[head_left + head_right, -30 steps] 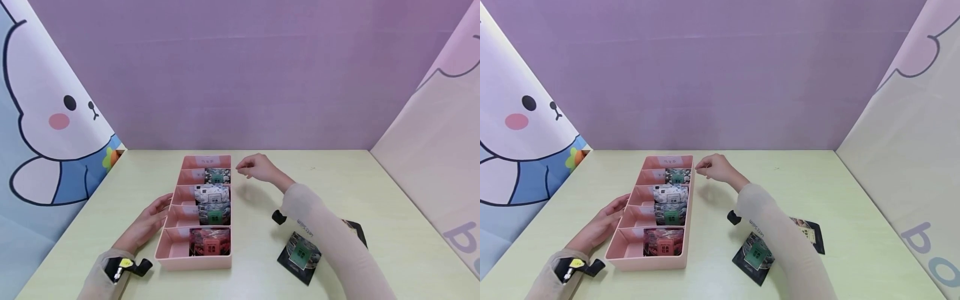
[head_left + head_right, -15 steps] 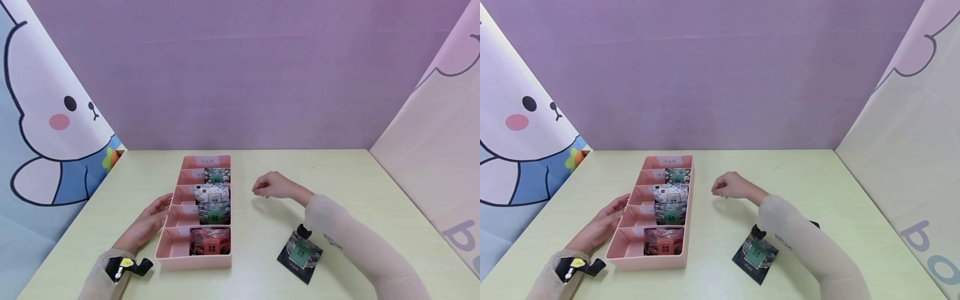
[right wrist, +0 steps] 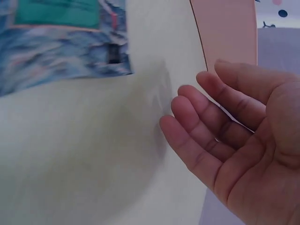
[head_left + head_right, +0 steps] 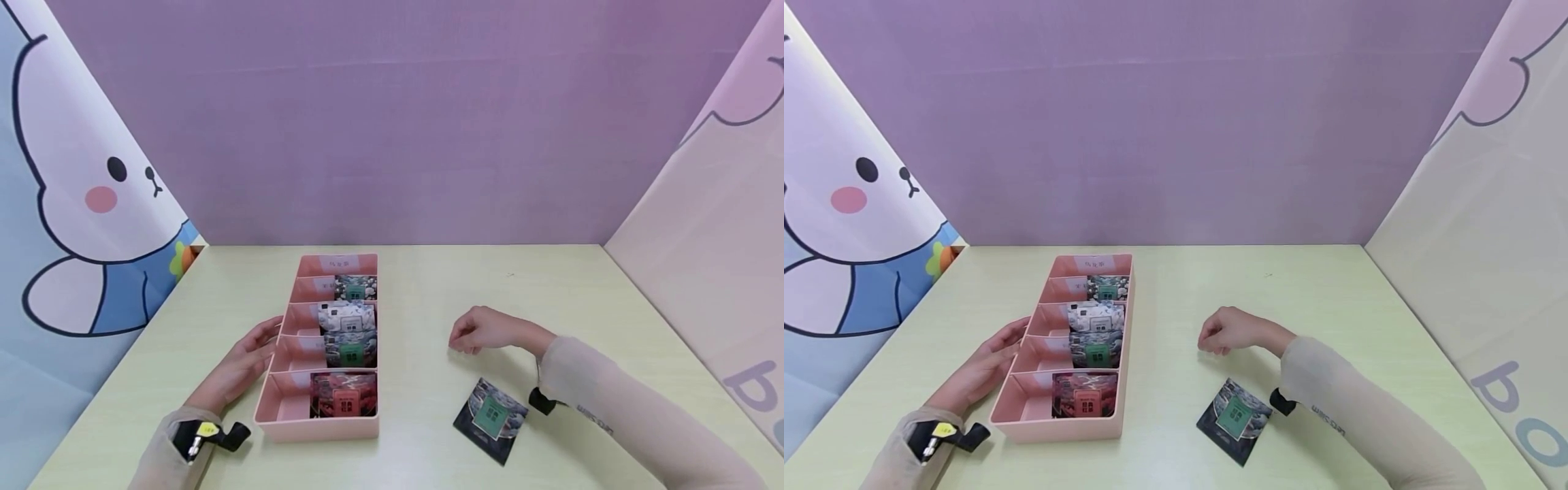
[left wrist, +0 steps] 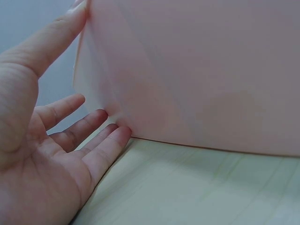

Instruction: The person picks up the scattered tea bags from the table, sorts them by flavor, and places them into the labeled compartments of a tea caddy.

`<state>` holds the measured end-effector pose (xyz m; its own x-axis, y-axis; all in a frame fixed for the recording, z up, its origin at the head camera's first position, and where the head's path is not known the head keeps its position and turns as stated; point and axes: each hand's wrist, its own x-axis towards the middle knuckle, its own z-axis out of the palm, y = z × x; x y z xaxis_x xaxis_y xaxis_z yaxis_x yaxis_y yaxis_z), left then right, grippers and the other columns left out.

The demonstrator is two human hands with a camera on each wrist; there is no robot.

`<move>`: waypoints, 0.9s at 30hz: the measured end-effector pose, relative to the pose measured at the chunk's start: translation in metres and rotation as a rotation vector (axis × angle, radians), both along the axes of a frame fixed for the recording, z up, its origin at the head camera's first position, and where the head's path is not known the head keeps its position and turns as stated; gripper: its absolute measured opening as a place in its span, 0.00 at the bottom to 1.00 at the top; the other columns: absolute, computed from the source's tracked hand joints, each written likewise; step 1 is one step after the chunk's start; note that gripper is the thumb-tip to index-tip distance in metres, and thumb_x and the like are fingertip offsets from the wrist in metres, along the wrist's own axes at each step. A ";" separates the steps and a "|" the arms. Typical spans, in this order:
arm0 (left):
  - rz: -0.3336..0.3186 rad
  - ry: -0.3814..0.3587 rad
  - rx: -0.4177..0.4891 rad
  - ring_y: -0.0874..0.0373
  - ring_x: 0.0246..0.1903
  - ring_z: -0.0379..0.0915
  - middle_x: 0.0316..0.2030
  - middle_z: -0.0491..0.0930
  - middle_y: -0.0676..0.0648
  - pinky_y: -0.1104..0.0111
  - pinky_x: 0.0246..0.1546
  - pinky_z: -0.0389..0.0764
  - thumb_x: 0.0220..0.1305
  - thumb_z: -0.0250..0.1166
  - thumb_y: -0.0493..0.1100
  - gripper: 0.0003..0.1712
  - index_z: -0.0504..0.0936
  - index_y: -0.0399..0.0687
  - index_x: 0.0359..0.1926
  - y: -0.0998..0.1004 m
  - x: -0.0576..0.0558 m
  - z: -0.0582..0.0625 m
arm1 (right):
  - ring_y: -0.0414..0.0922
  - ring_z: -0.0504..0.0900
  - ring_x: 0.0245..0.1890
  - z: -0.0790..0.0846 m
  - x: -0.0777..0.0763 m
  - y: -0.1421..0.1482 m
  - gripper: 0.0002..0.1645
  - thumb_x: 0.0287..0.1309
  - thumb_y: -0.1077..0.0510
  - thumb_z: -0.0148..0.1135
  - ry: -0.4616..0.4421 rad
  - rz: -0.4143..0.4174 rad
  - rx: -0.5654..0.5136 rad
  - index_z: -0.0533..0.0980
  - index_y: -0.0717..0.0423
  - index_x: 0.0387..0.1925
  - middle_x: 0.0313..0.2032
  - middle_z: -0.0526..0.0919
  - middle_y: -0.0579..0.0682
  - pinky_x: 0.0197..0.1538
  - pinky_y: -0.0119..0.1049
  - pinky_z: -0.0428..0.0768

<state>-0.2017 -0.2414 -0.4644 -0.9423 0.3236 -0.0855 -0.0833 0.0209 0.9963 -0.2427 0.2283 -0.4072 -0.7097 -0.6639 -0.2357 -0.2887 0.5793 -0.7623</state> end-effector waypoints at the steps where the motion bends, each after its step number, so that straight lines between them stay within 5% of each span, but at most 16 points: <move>1: 0.004 -0.002 -0.001 0.70 0.56 0.69 0.72 0.50 0.33 0.73 0.56 0.74 0.77 0.53 0.42 0.37 0.46 0.36 0.77 0.000 0.000 0.000 | 0.48 0.82 0.29 -0.001 0.002 0.003 0.10 0.66 0.60 0.61 -0.012 -0.002 -0.004 0.84 0.63 0.38 0.27 0.83 0.51 0.36 0.39 0.84; 12: 0.010 -0.011 -0.001 0.71 0.56 0.69 0.73 0.49 0.33 0.74 0.55 0.74 0.77 0.54 0.43 0.38 0.45 0.37 0.77 -0.001 0.000 0.001 | 0.47 0.83 0.29 -0.015 0.016 0.027 0.09 0.65 0.59 0.63 -0.166 -0.039 -0.028 0.85 0.61 0.36 0.29 0.85 0.53 0.34 0.39 0.84; 22: 0.011 -0.001 0.005 0.71 0.56 0.69 0.69 0.55 0.40 0.73 0.56 0.74 0.77 0.54 0.41 0.37 0.46 0.36 0.76 -0.001 0.000 0.000 | 0.43 0.83 0.29 -0.017 0.020 0.031 0.10 0.55 0.70 0.64 -0.213 0.053 -0.089 0.83 0.66 0.40 0.32 0.87 0.53 0.31 0.32 0.80; 27: 0.006 0.004 0.012 0.71 0.56 0.69 0.71 0.52 0.35 0.74 0.56 0.74 0.77 0.53 0.41 0.37 0.45 0.35 0.76 -0.001 0.000 0.000 | 0.43 0.82 0.30 -0.018 0.021 0.030 0.15 0.48 0.75 0.62 -0.227 0.082 -0.112 0.82 0.68 0.41 0.30 0.85 0.57 0.32 0.30 0.79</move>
<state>-0.2017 -0.2426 -0.4645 -0.9446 0.3189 -0.0778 -0.0791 0.0089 0.9968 -0.2216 0.2579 -0.4250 -0.5897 -0.7481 -0.3044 -0.1453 0.4690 -0.8712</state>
